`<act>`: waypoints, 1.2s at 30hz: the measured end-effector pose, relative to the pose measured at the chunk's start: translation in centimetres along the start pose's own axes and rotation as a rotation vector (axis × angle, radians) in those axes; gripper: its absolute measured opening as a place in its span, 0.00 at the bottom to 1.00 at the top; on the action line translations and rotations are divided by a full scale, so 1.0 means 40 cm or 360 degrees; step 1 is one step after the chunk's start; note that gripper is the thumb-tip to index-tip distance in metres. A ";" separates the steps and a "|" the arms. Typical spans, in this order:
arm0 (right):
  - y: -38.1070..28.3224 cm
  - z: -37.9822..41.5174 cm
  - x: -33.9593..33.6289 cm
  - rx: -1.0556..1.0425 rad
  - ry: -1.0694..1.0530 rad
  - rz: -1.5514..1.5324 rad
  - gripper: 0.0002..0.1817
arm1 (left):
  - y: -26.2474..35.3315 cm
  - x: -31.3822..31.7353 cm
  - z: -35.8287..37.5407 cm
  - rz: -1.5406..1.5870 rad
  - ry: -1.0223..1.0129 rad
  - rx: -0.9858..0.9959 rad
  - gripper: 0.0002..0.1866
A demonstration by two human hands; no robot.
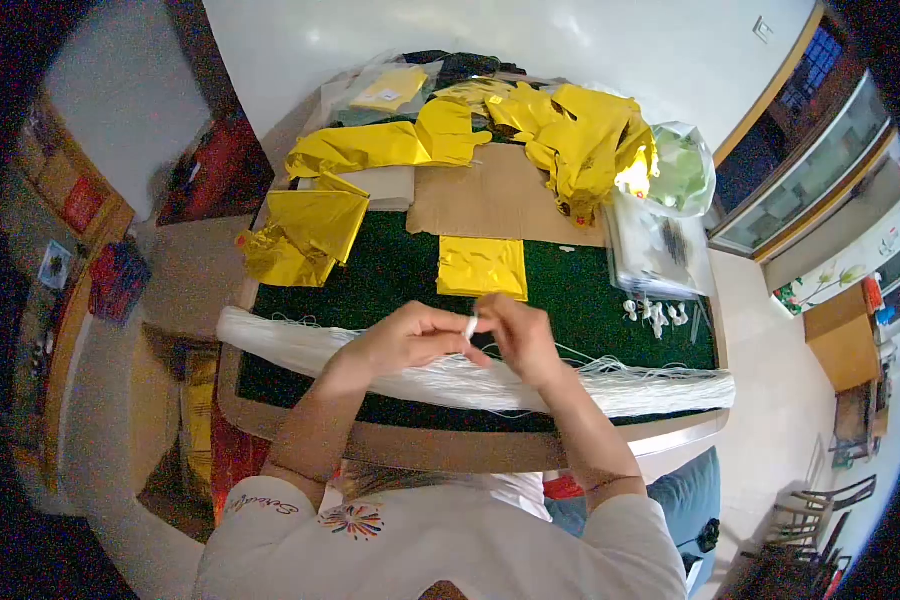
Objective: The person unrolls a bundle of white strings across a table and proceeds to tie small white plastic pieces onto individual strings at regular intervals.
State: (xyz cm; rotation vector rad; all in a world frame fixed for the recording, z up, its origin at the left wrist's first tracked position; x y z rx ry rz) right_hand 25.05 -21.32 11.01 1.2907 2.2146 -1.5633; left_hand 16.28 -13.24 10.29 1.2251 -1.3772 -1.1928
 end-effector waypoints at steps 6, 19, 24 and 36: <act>-0.046 0.025 0.088 -0.0097 -0.0707 0.0084 0.05 | -0.014 -0.074 -0.001 -0.0084 0.0450 0.0037 0.18; -0.038 0.005 -0.012 -0.0054 -0.0023 -0.0096 0.05 | -0.033 -0.044 -0.002 -0.0297 0.0062 0.0048 0.16; -0.024 0.003 0.024 -0.0013 -0.0414 0.0103 0.04 | 0.043 -0.047 0.010 0.0296 0.0457 -0.0026 0.13; -0.052 -0.001 0.007 -0.0082 -0.0204 -0.0078 0.05 | 0.001 -0.078 0.001 -0.0577 0.0558 0.0140 0.21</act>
Point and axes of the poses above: each hand's wrist, its own z-axis away from the middle knuckle, its own x-axis out of the palm, y = z × x, the point moved 7 cm from there along -z, towards the middle knuckle, and after that the axes turned 1 degree about -z, right-handed, at the moved point
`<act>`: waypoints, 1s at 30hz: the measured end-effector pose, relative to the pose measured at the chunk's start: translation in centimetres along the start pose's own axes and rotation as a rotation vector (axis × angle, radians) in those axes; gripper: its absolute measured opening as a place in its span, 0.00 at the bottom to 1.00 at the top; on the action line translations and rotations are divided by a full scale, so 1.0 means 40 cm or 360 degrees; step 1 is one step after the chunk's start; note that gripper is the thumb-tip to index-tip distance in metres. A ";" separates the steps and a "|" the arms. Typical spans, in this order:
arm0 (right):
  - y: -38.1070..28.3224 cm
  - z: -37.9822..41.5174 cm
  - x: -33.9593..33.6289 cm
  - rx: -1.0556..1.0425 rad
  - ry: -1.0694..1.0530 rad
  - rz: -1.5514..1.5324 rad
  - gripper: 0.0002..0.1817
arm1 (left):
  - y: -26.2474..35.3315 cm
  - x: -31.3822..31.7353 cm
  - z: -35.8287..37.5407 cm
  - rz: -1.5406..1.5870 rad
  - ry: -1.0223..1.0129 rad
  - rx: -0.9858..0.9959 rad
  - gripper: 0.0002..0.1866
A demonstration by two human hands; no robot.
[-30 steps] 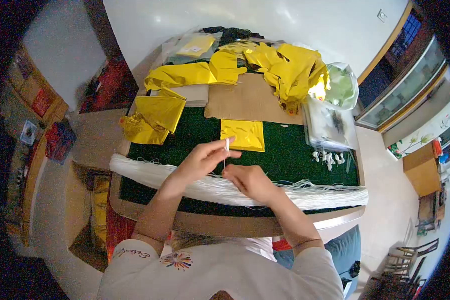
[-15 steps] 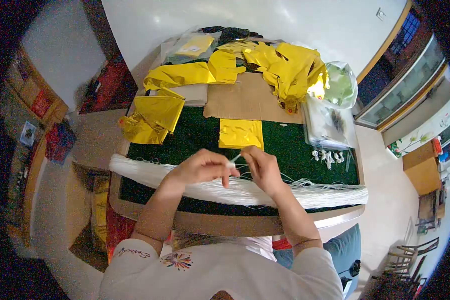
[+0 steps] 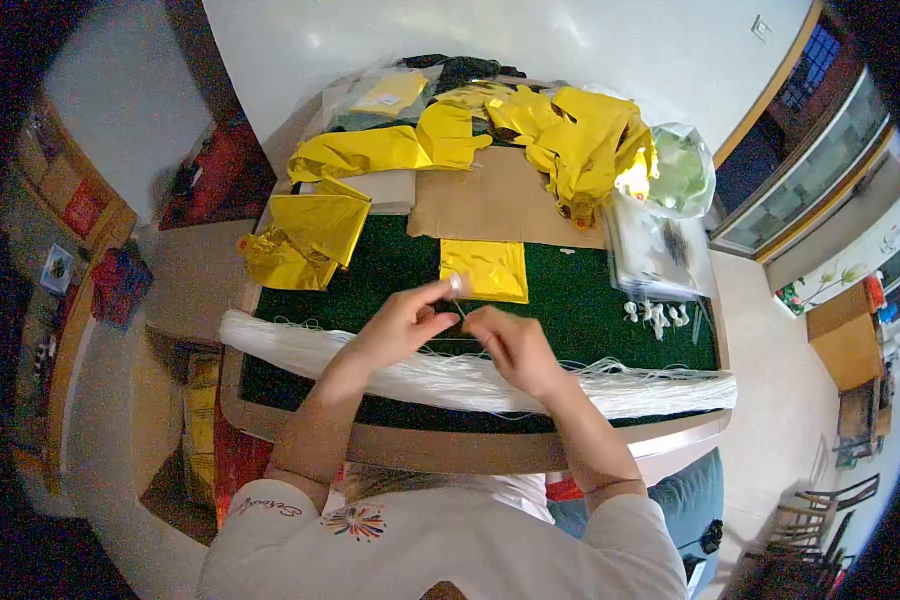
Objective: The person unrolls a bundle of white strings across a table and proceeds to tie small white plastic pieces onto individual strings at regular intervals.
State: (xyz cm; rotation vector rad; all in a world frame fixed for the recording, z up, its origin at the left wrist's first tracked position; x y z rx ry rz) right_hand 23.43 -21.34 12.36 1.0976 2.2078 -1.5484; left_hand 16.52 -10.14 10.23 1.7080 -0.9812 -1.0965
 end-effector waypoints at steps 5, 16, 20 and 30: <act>0.064 -0.002 -0.037 0.0388 0.0223 -0.0100 0.06 | -0.015 0.032 0.003 0.0061 -0.0064 -0.0109 0.07; 0.081 0.006 0.001 0.0326 0.0011 -0.0229 0.08 | -0.036 0.040 0.003 0.0021 -0.0162 -0.0167 0.06; 0.055 0.000 -0.012 0.0176 0.0022 -0.0074 0.06 | -0.071 0.056 -0.003 0.0200 -0.0126 0.0008 0.07; -0.003 -0.001 -0.033 -0.0161 0.0105 0.0102 0.08 | -0.112 0.084 0.012 0.1579 -0.0267 -0.0839 0.19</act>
Point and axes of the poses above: each hand's wrist, its own z-axis away from the middle knuckle, its own x-axis out of the palm, y = z × x, the point moved 7 cm from there along -z, towards the middle knuckle, and after that the axes turned 1 degree about -z, right-handed, at the moved point
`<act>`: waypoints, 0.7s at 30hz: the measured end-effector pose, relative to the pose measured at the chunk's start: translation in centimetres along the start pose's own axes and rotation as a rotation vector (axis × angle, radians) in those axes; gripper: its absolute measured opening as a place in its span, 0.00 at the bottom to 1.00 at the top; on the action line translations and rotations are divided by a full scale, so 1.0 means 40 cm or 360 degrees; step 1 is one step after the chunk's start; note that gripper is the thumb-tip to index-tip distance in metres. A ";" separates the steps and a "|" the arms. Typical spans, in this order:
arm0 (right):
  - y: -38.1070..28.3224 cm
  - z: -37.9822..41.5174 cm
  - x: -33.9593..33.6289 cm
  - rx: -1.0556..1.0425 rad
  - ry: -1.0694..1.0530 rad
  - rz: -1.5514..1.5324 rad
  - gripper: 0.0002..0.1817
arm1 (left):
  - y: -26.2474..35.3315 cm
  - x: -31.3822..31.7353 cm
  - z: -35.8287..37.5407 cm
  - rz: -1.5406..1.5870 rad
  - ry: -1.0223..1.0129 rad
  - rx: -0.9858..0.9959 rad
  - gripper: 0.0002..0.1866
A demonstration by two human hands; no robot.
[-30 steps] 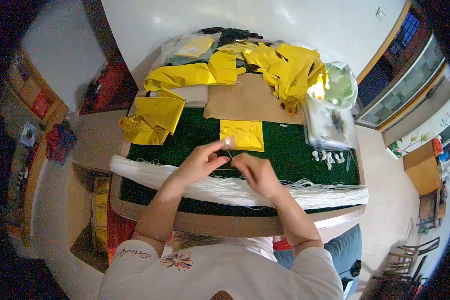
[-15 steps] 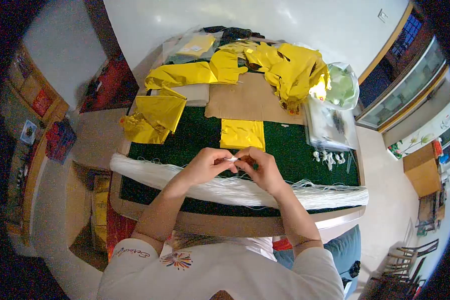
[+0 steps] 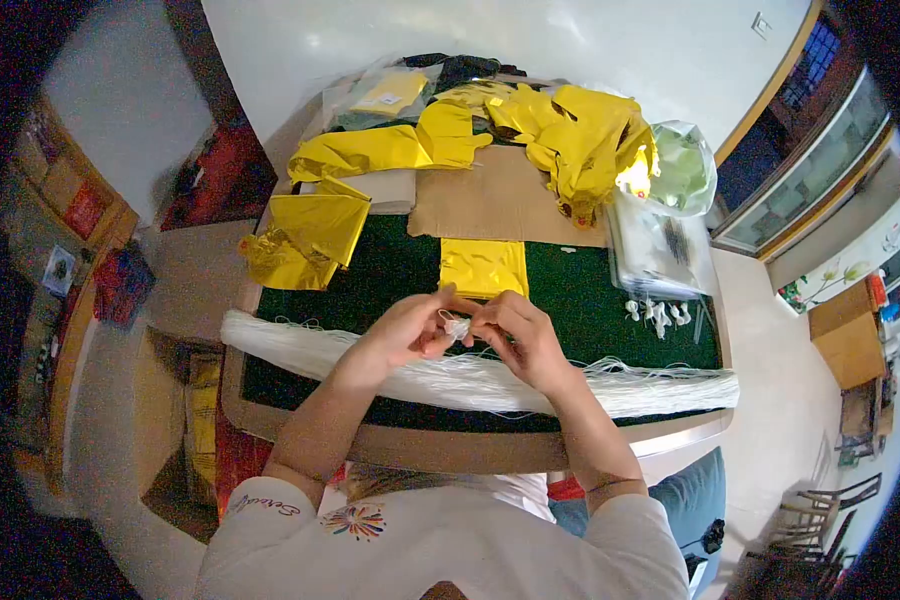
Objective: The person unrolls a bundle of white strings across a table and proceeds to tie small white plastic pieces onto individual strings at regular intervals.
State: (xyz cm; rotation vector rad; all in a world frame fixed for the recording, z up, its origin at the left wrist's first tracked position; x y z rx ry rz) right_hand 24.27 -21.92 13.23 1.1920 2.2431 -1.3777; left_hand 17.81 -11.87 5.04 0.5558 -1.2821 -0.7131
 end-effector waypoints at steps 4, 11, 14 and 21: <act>0.008 -0.015 -0.005 0.0048 0.0094 -0.0074 0.08 | -0.008 -0.004 -0.003 -0.0169 0.0102 0.0026 0.16; 0.120 0.028 0.057 0.0803 0.0098 -0.1117 0.02 | 0.093 0.057 0.050 -0.1681 0.0588 0.1100 0.04; 0.141 0.029 0.057 0.0904 0.0131 -0.1113 0.02 | 0.100 0.091 0.074 -0.2040 0.0630 0.1483 0.05; 0.140 0.040 0.051 0.0936 -0.0110 -0.0693 0.06 | 0.132 0.040 0.081 -0.1995 0.1002 0.1361 0.04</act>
Point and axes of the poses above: each hand's wrist, its own z-axis away from the middle knuckle, its own x-axis out of the palm, y = z × x, the point moved 7 cm from there along -z, towards the middle knuckle, and after that the axes turned 1 degree about -z, right-handed, at the moved point
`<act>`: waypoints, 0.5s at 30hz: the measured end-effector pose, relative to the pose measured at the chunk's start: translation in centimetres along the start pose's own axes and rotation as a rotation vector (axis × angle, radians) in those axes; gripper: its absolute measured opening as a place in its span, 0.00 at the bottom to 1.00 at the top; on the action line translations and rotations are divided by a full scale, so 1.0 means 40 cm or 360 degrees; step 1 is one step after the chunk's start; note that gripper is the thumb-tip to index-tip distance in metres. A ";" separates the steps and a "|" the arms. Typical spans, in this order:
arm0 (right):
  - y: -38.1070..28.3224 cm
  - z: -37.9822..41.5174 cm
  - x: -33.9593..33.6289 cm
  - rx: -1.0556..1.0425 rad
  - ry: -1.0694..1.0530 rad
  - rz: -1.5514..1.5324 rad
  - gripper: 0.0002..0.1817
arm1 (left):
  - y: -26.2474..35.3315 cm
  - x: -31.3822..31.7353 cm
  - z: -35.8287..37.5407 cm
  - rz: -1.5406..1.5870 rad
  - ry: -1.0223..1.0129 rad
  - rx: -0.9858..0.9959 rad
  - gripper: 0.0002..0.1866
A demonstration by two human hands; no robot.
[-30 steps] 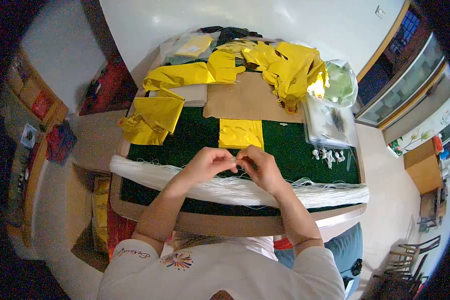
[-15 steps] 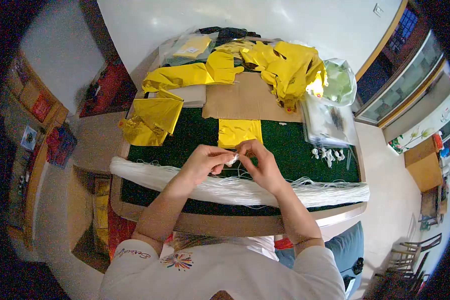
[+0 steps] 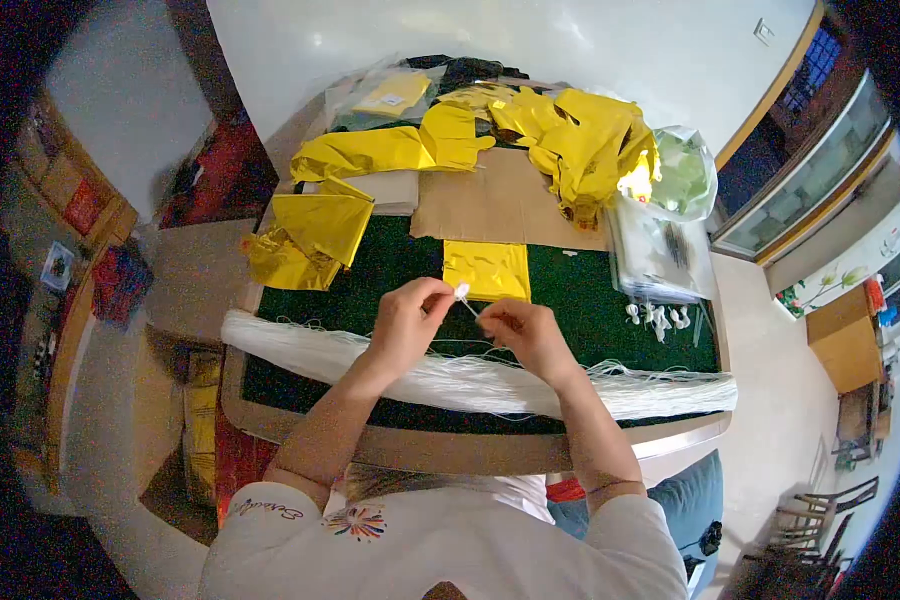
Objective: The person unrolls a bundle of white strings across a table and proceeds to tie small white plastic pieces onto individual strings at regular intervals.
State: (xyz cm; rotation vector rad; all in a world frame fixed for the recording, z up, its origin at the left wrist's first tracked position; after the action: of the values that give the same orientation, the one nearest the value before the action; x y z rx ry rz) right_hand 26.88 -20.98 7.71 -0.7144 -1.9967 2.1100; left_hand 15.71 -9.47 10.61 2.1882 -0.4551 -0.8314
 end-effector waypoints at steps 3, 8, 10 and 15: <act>-0.058 0.015 0.016 -0.0187 -0.0118 0.0381 0.05 | -0.019 0.024 0.006 -0.0135 -0.0311 -0.0039 0.04; -0.088 0.015 -0.026 -0.0539 0.0307 0.0472 0.05 | 0.043 0.079 0.034 0.0774 -0.0992 -0.0237 0.03; -0.064 0.009 -0.010 -0.0561 0.0227 0.0566 0.05 | 0.008 0.083 0.028 0.1072 -0.0798 -0.0475 0.04; -0.112 0.031 0.068 -0.0806 -0.0043 0.0816 0.05 | -0.069 0.061 0.010 0.1217 -0.0360 -0.0659 0.03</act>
State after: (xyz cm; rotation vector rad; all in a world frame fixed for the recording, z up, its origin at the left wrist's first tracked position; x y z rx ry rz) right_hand 23.02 -20.51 11.41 -1.4153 -2.6178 1.8264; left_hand 17.40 -9.17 7.33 1.3728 -1.0426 -0.6570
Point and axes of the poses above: each hand's wrist, its own z-axis away from the middle knuckle, its own x-axis out of the palm, y = z × x, the point moved 7 cm from there along -z, towards the middle knuckle, and after that the axes turned 1 degree about -z, right-handed, at the moved point
